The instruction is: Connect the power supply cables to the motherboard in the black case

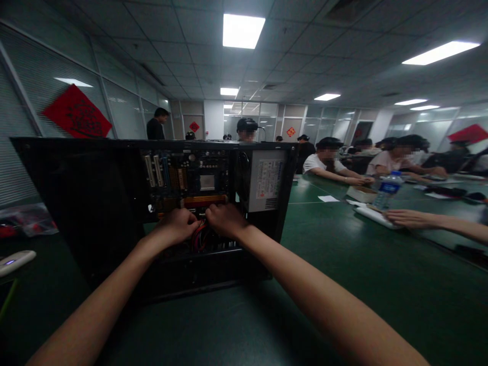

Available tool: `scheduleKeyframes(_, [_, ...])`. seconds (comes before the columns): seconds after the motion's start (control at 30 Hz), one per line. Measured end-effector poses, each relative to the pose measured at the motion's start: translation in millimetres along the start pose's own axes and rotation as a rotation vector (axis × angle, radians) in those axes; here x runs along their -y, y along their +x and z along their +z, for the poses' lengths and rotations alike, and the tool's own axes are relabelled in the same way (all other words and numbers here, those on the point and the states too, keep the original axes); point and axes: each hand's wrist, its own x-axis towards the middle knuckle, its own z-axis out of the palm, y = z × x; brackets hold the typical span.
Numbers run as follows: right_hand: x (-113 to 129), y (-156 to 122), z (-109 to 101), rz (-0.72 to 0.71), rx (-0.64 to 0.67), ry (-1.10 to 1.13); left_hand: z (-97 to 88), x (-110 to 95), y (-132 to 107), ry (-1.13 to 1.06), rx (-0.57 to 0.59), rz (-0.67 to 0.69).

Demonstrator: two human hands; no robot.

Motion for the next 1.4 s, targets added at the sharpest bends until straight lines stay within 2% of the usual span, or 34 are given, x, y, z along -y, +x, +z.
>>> scheduleKeyframes(0.5, [2.1,-2.5,-3.0,-0.050,0.005,-0.067,-1.0,-1.7,-1.6,0.006,-0.009,-0.019])
scheduleKeyframes(0.73, [1.4,1.0,-1.7,0.018,0.032,-0.067,1.1,-0.4,0.8,0.011,-0.017,-0.002])
scheduleKeyframes(1.0, [-4.6,6.4,4.1,0.002,0.014,-0.059,2.1,-1.3,0.9,0.027,-0.021,0.002])
scheduleKeyframes(1.27, [-7.0,6.1,8.6,0.043,-0.055,0.002,3.3,-2.0,4.0,0.117,-0.139,0.002])
scheduleKeyframes(1.4, [-6.1,6.6,5.2,0.086,-0.036,0.062,2.6,-6.4,2.5,0.162,-0.141,0.051])
